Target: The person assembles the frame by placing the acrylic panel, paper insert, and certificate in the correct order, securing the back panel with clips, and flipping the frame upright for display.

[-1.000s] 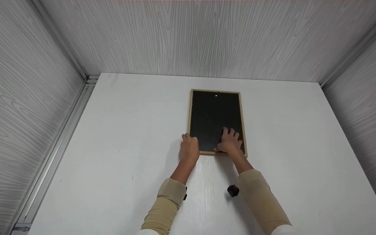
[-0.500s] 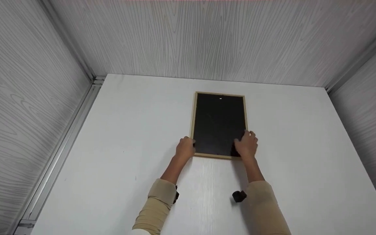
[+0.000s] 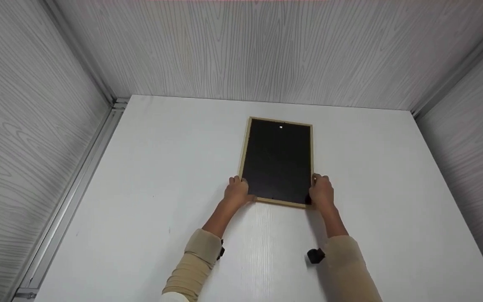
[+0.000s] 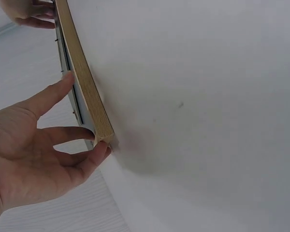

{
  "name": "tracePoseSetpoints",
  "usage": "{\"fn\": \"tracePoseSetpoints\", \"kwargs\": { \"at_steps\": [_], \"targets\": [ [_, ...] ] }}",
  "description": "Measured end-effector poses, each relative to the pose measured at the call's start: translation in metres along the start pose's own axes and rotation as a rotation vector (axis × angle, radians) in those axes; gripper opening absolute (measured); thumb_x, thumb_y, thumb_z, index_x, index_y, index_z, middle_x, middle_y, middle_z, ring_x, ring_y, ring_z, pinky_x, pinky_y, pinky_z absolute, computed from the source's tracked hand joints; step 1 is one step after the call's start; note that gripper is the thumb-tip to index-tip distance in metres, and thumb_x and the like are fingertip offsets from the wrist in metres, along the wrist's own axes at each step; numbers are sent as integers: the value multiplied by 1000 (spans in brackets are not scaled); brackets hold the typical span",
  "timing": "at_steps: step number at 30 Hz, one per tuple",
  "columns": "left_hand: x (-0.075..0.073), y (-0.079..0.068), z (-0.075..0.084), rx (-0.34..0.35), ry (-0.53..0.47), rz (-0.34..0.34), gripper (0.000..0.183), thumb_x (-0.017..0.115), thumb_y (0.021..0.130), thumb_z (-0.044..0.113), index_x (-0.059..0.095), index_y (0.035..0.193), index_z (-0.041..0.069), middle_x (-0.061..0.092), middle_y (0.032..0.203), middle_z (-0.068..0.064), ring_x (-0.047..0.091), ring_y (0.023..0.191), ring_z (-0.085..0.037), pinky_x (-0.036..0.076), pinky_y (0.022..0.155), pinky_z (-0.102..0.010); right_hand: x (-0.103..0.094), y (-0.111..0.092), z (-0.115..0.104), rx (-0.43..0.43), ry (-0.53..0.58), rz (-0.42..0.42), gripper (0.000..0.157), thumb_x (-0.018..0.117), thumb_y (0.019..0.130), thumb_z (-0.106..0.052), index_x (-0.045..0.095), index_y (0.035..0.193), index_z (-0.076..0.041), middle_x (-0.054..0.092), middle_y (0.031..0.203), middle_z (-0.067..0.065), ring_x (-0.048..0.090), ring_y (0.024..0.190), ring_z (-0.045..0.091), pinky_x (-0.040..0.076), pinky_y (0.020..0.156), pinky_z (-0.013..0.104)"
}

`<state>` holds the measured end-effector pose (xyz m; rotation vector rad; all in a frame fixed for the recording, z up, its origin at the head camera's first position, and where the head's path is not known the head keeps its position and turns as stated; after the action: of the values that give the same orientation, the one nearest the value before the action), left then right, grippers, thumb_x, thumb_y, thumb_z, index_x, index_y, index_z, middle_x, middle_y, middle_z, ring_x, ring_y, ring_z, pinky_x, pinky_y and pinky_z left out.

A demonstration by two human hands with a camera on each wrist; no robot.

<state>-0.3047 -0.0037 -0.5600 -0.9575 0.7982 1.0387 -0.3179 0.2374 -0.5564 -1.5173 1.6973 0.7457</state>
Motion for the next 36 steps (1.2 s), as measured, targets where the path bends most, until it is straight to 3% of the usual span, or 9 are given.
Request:
{"fn": "tracePoseSetpoints", "kwargs": {
  "at_steps": [6,13,18,20,23,25,29,32,36],
  "targets": [
    [-12,13,-14,-16,43,12,58,63,87,37,54,118,-11,49,113,-20,42,107,-30,41,86,-39,12,-29,-21,-70,-145,-18,32,52,82,7,53,112,17,50,98,30,55,85,41,47,69,48],
    [-17,34,-32,-50,138,-5,69,55,91,40,34,137,-8,34,137,-22,31,124,-35,33,97,-43,31,-64,-52,-179,-355,46,28,58,84,-1,56,104,19,52,89,24,54,80,36,49,59,43],
    [-16,46,-34,-58,86,-22,72,58,90,34,24,143,-3,16,147,-22,12,134,-36,18,106,-43,33,-84,-70,-268,-499,126,32,71,77,-14,62,83,15,53,75,18,55,73,32,48,60,42],
    [-17,45,-30,-51,87,18,70,59,90,30,25,142,-2,16,147,-23,11,134,-37,17,106,-44,30,-84,-70,-269,-501,142,29,70,78,-16,63,76,12,54,72,17,56,70,32,47,59,43],
    [-13,34,-13,-31,131,89,67,57,92,30,28,142,-3,19,145,-26,15,133,-39,20,105,-45,21,-73,-61,-216,-381,92,27,65,82,-17,65,79,9,57,78,18,56,73,34,47,61,46],
    [-3,20,7,7,147,110,66,56,92,33,29,141,-3,21,144,-26,18,132,-40,23,104,-46,13,-58,-48,-162,-267,37,28,61,85,-18,66,90,9,58,89,22,55,82,37,47,68,48],
    [31,-14,51,120,162,40,73,58,89,41,30,141,-2,21,143,-28,19,131,-42,25,103,-45,-6,-17,-18,-117,-98,-23,42,56,91,-20,53,122,8,46,124,28,44,111,43,40,87,51],
    [50,-33,72,178,315,45,75,60,86,43,33,140,0,24,142,-28,22,130,-42,28,102,-42,-12,14,-1,-159,-87,-56,52,50,94,-22,37,135,7,28,140,28,29,125,43,29,97,53],
    [59,-43,79,177,503,88,65,56,91,37,33,141,3,27,142,-26,26,129,-41,30,101,-39,-6,34,18,-216,-175,-139,60,42,98,-26,19,141,9,14,145,28,15,132,43,13,105,53]
  ]
}}
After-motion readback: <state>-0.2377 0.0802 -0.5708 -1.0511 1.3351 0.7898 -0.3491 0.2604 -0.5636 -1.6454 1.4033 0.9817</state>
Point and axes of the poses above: each hand's wrist, its own y-axis towards the middle knuckle, its own x-axis out of the palm, z = x × y, the point moved 9 cm from there along y, towards the middle knuckle
